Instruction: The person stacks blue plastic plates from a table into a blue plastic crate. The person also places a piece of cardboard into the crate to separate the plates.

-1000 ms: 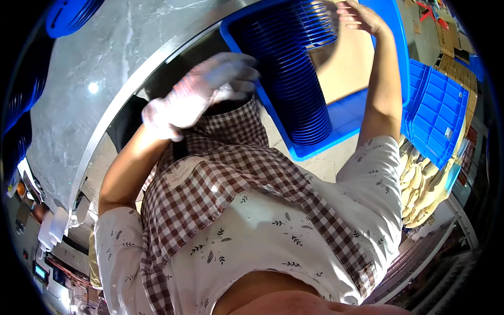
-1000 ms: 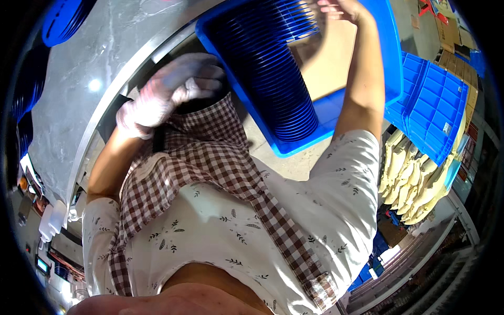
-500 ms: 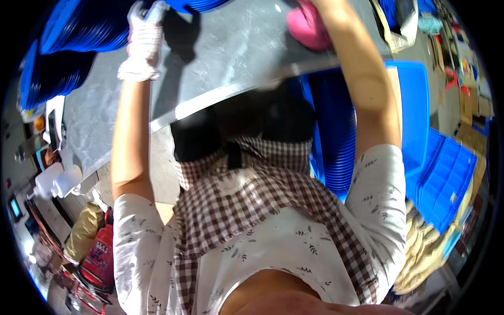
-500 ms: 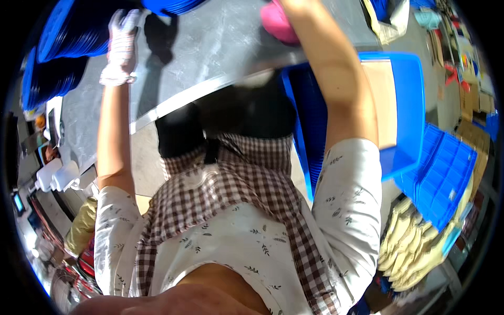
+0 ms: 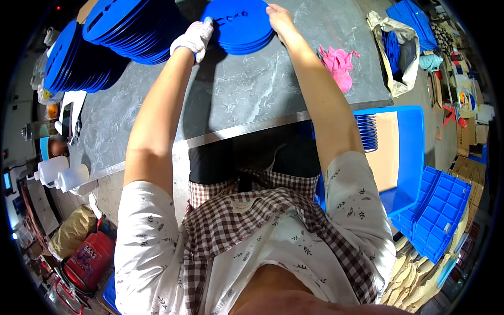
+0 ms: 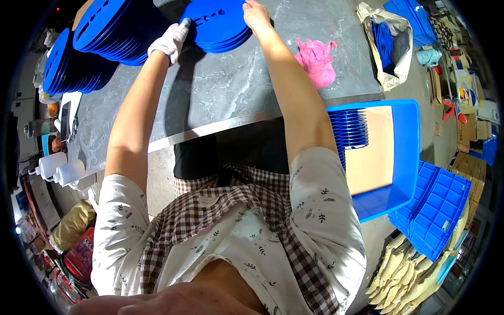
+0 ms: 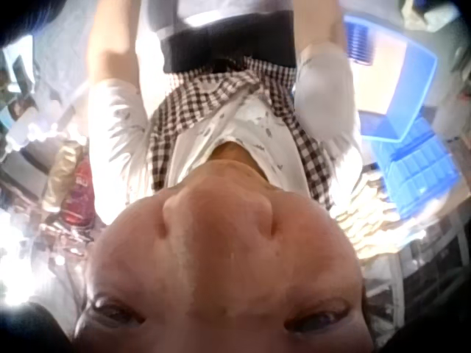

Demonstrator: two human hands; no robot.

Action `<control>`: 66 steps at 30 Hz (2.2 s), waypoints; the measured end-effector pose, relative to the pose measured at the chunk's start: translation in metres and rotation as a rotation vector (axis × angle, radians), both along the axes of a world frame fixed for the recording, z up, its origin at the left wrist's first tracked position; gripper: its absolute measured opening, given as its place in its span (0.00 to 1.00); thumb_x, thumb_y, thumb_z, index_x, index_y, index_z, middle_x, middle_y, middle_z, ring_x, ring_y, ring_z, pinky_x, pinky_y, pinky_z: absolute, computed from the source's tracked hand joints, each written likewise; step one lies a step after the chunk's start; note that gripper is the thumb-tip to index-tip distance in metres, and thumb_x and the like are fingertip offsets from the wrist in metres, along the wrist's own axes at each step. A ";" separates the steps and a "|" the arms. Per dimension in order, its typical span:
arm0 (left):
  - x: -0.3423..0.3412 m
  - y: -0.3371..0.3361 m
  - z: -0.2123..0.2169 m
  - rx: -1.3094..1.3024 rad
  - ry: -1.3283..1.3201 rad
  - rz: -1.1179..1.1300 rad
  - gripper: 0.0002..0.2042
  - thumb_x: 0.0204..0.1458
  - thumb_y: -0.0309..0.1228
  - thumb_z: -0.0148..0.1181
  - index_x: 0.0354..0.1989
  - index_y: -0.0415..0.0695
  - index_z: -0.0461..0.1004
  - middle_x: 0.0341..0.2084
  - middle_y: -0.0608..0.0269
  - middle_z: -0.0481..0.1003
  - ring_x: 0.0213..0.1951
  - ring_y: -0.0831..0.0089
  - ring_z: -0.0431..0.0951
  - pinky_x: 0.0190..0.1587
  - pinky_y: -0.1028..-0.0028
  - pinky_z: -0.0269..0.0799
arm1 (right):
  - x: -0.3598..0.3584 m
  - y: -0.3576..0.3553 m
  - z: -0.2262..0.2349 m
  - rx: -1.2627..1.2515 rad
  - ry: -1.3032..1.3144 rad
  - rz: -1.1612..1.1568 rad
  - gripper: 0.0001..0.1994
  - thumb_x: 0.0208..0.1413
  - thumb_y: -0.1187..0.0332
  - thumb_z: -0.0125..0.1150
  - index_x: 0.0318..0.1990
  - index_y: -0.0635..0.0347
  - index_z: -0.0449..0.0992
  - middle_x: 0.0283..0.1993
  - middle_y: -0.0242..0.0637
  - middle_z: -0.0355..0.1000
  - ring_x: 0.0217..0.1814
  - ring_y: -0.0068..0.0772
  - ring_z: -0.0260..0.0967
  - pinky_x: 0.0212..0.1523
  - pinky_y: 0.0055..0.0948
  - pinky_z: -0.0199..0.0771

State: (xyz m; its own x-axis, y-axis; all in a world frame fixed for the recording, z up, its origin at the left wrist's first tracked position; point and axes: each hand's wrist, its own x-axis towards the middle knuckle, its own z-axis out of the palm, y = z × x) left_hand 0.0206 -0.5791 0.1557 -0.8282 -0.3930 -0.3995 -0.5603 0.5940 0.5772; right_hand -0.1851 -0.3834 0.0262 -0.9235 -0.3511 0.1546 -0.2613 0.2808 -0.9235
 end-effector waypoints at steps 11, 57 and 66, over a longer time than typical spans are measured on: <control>0.079 0.154 0.068 1.449 0.028 -0.183 0.30 0.66 0.51 0.51 0.67 0.40 0.63 0.64 0.50 0.68 0.61 0.60 0.71 0.63 0.58 0.71 | 0.154 0.221 0.193 0.011 0.235 0.070 0.21 0.66 0.67 0.51 0.64 0.64 0.69 0.64 0.50 0.69 0.70 0.42 0.62 0.69 0.33 0.60; 0.194 0.285 -0.051 1.372 -0.439 -0.411 0.25 0.68 0.44 0.51 0.65 0.39 0.64 0.46 0.58 0.75 0.43 0.71 0.77 0.48 0.71 0.77 | 0.214 0.604 0.040 0.278 -0.889 -0.262 0.17 0.57 0.76 0.62 0.54 0.65 0.78 0.49 0.38 0.80 0.46 0.28 0.75 0.44 0.28 0.76; 0.199 0.225 -0.071 1.537 -0.323 -0.321 0.23 0.69 0.42 0.49 0.65 0.37 0.65 0.44 0.61 0.76 0.41 0.73 0.76 0.46 0.72 0.75 | 0.207 0.592 -0.082 -0.042 -0.943 -0.474 0.22 0.69 0.72 0.50 0.66 0.76 0.62 0.63 0.49 0.69 0.58 0.43 0.74 0.57 0.34 0.83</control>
